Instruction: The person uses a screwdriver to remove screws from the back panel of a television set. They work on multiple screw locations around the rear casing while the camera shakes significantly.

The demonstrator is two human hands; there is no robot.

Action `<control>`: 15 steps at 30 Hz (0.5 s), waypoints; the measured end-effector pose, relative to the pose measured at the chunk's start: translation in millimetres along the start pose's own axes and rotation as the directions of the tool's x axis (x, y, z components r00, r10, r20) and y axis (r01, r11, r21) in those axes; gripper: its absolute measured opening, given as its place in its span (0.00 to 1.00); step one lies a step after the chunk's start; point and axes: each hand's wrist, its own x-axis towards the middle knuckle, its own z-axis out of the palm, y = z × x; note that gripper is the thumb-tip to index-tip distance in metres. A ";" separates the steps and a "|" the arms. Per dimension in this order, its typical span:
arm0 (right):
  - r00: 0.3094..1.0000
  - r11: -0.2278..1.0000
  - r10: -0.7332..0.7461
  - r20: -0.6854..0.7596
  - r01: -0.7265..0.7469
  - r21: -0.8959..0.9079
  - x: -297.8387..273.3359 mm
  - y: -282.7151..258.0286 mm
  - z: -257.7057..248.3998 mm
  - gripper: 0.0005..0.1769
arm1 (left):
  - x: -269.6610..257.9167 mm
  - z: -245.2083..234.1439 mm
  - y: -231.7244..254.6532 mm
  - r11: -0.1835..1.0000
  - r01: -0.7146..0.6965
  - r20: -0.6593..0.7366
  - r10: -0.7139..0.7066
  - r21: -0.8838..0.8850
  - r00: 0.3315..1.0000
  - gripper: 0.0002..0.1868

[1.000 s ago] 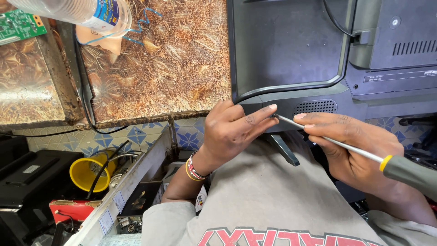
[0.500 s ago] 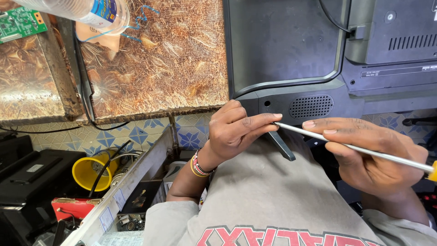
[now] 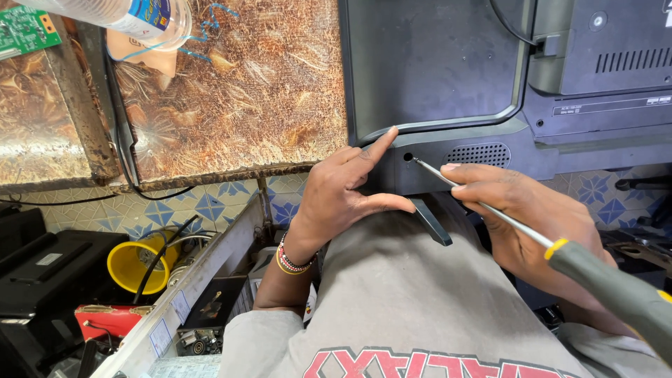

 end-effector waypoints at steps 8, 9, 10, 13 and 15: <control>0.986 0.983 -0.058 0.155 0.083 -0.162 12.4 19.0 6.6 0.13 | -3.0 6.6 -5.4 0.996 0.045 0.006 -0.045 -0.075 0.999 0.46; 0.984 0.983 -0.086 0.159 0.109 -0.146 14.4 21.6 8.9 0.12 | -3.1 6.2 -6.8 0.994 0.046 0.016 -0.045 -0.101 0.999 0.46; 0.980 0.982 -0.116 0.164 0.137 -0.129 16.8 24.4 11.4 0.12 | -3.2 5.4 -8.2 0.991 0.048 0.024 -0.045 -0.124 0.999 0.46; 0.973 0.981 -0.052 0.223 0.092 -0.171 19.4 31.8 18.3 0.13 | -3.2 -2.6 -8.3 0.965 0.170 0.089 -0.155 -0.197 0.984 0.44; 0.974 0.982 -0.039 0.223 0.078 -0.169 18.9 36.7 22.1 0.14 | -4.5 -2.9 -10.0 0.961 0.175 0.087 -0.160 -0.213 0.983 0.45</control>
